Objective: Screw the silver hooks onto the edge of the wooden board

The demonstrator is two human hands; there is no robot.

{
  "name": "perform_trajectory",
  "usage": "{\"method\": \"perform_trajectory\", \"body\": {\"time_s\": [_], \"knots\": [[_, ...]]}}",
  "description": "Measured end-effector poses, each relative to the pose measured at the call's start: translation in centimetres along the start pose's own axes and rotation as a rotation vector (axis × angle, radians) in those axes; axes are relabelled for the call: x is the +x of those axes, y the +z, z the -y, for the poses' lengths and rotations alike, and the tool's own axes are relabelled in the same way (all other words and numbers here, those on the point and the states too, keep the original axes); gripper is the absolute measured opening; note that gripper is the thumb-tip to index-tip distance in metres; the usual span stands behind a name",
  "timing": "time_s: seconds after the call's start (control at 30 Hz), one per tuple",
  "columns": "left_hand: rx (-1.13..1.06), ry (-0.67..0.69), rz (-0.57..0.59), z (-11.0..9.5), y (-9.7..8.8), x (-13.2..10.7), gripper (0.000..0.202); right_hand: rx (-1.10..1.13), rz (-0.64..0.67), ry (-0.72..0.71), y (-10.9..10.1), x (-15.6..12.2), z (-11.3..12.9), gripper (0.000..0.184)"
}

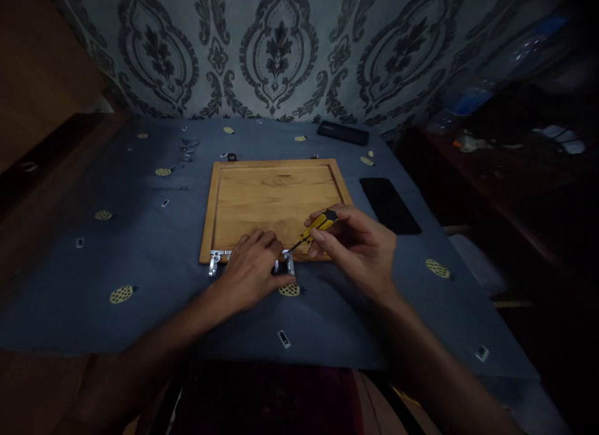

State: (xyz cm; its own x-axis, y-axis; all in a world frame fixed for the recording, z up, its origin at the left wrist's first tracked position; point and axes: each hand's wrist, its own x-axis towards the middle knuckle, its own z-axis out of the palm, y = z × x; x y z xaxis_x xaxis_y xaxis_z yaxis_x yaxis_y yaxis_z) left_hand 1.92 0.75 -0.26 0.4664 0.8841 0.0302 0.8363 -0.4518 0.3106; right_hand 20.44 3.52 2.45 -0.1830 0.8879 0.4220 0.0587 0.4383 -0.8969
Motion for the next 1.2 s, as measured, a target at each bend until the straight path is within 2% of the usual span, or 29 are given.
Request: {"method": "perform_trajectory", "body": {"time_s": [0.23,0.43,0.57,0.8,0.93,1.07,1.2], "knots": [[-0.005,-0.010,0.008,-0.2,-0.2,0.0,0.038,0.094,0.014,0.114,0.0,-0.1,0.2,0.030],[-0.032,-0.029,0.029,-0.3,-0.4,0.1,0.035,0.065,0.137,0.097,-0.4,0.1,0.5,0.032],[-0.043,-0.015,0.025,-0.3,-0.5,0.1,0.034,0.065,0.171,0.037,-0.2,0.3,0.4,0.019],[-0.045,-0.011,0.019,-0.2,-0.4,0.1,0.036,0.128,0.147,0.153,0.9,0.7,0.1,0.029],[-0.044,-0.012,0.026,-0.2,-0.3,0.1,0.039,0.105,0.170,0.141,1.2,1.2,0.1,0.029],[-0.038,-0.001,0.013,-0.1,-0.1,0.0,0.037,0.024,0.245,0.099,1.0,1.9,0.6,0.034],[-0.052,0.008,-0.002,0.1,0.1,0.0,0.036,0.061,0.322,0.118,0.6,2.3,0.9,0.030]]}}
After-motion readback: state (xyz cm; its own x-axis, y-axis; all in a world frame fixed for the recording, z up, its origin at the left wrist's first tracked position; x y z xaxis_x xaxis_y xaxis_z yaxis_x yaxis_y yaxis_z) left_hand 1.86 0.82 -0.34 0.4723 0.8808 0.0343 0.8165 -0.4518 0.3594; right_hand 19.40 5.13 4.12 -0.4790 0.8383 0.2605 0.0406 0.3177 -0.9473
